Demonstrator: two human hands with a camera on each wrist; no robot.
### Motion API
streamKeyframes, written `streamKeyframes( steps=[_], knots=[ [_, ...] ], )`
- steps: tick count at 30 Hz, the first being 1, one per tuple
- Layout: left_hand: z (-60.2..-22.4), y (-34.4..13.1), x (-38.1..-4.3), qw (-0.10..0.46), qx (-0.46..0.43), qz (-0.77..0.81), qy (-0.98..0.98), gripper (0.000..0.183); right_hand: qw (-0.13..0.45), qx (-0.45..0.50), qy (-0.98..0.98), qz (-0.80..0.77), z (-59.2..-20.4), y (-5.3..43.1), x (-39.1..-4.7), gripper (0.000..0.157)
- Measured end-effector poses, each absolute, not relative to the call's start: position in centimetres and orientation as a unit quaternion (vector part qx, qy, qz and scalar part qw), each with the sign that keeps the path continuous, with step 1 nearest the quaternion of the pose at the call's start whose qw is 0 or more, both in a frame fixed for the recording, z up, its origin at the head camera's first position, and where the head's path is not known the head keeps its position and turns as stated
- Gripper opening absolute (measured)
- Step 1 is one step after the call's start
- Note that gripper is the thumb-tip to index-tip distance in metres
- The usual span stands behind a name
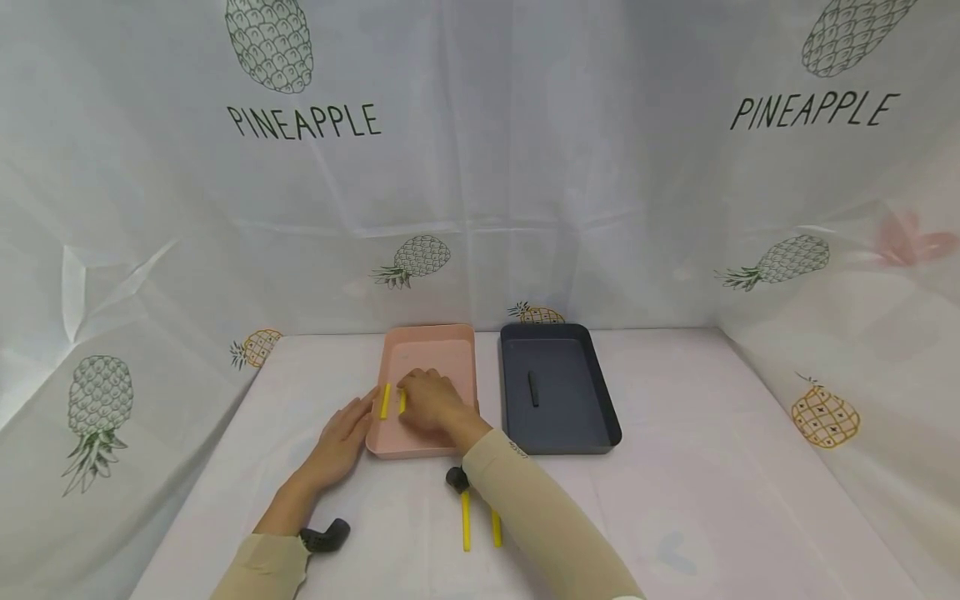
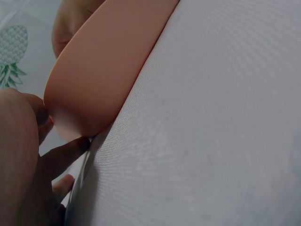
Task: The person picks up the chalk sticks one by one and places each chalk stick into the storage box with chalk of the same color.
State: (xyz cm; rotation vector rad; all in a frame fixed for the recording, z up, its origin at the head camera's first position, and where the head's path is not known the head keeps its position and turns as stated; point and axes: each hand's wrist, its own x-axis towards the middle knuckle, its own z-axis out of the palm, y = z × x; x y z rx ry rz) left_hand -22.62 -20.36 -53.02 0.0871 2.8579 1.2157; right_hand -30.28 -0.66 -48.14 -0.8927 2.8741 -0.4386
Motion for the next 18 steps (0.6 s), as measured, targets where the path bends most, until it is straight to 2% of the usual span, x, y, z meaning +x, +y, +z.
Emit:
streamKeyframes(
  steps=[18],
  knots=[
    [-52.91,-20.53,-22.61,0.016,0.036,0.388,0.921,0.051,0.063,-0.286,0.946,-0.138,-47.76,-0.58,-30.09,0.056]
  ],
)
